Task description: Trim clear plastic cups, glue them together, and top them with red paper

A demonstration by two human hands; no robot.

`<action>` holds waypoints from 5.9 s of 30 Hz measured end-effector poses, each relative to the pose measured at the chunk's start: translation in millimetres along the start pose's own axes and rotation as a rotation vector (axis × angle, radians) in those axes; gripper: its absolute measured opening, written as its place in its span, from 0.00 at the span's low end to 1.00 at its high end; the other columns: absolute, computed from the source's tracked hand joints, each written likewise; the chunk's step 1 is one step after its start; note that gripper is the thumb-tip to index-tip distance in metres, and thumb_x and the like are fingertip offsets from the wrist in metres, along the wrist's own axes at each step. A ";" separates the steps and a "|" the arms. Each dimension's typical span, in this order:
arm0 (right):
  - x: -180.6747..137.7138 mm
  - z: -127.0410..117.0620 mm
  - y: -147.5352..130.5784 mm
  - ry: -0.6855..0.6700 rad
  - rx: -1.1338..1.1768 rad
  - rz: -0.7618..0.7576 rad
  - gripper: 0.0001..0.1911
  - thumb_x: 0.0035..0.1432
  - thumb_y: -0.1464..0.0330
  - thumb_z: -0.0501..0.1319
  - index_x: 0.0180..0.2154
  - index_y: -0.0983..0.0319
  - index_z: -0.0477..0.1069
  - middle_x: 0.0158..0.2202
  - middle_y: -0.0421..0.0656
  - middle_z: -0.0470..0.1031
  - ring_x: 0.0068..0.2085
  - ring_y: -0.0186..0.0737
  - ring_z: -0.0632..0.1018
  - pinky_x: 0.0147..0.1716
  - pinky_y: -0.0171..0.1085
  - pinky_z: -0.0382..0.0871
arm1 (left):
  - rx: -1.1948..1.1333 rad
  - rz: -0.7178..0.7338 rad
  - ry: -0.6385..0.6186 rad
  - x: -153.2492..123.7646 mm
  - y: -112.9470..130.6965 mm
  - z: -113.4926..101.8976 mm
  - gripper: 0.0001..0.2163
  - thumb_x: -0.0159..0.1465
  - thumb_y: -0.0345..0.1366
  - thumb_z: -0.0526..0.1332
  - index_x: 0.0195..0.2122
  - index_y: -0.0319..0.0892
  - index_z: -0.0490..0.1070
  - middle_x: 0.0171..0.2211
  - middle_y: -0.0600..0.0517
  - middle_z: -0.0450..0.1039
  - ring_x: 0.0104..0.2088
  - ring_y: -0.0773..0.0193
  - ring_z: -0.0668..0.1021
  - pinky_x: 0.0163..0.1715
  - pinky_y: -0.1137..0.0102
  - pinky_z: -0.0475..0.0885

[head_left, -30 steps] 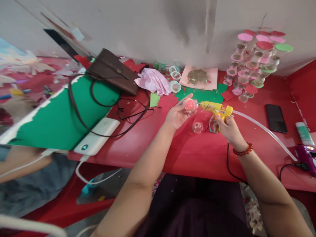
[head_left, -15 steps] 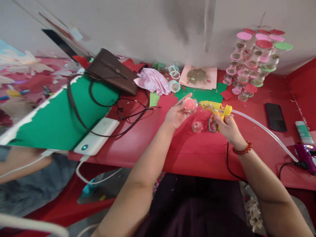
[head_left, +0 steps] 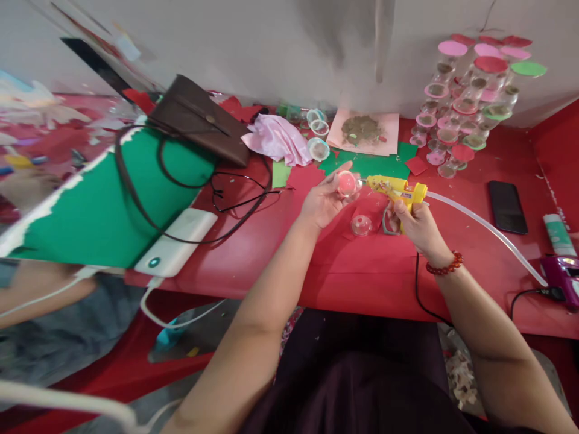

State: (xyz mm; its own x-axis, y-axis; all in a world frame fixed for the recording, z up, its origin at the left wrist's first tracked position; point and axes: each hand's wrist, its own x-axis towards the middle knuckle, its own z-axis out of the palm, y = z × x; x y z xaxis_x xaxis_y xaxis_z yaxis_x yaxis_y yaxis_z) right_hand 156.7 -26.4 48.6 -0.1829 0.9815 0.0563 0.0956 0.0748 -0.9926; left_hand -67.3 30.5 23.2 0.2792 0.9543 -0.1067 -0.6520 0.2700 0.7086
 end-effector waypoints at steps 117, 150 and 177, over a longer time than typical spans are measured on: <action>-3.9 -1.8 -6.0 0.015 -0.168 0.004 0.37 0.54 0.30 0.57 0.22 0.57 0.61 0.16 0.37 0.63 0.18 0.29 0.64 0.19 0.34 0.59 | -0.035 -0.005 -0.005 0.9 -0.8 -0.8 0.28 0.69 0.35 0.63 0.71 0.50 0.64 0.44 0.51 0.85 0.39 0.65 0.85 0.42 0.70 0.80; 26.2 -75.6 3.3 0.232 0.004 0.380 0.13 0.59 0.69 0.74 0.29 0.61 0.71 0.20 0.35 0.71 0.20 0.27 0.70 0.19 0.27 0.64 | 0.117 0.087 0.084 -2.8 6.2 -3.5 0.20 0.64 0.42 0.68 0.57 0.46 0.79 0.52 0.45 0.83 0.45 0.62 0.85 0.40 0.73 0.81; 23.0 -86.5 7.1 0.429 -1.210 0.604 0.32 0.62 0.44 0.64 0.45 0.68 0.81 0.48 0.67 0.81 0.54 0.69 0.81 0.50 0.59 0.73 | 0.830 0.210 -0.209 -34.1 30.3 13.8 0.25 0.49 0.43 0.81 0.48 0.46 0.83 0.49 0.47 0.80 0.49 0.55 0.82 0.49 0.65 0.79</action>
State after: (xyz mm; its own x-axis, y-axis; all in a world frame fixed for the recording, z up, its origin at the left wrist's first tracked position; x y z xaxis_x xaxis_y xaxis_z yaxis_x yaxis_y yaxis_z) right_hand 237.9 12.0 52.1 0.4729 0.8763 -0.0920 0.8566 -0.4817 -0.1847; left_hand -86.9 4.3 58.0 0.3878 0.9087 0.1547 -0.0041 -0.1661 0.9861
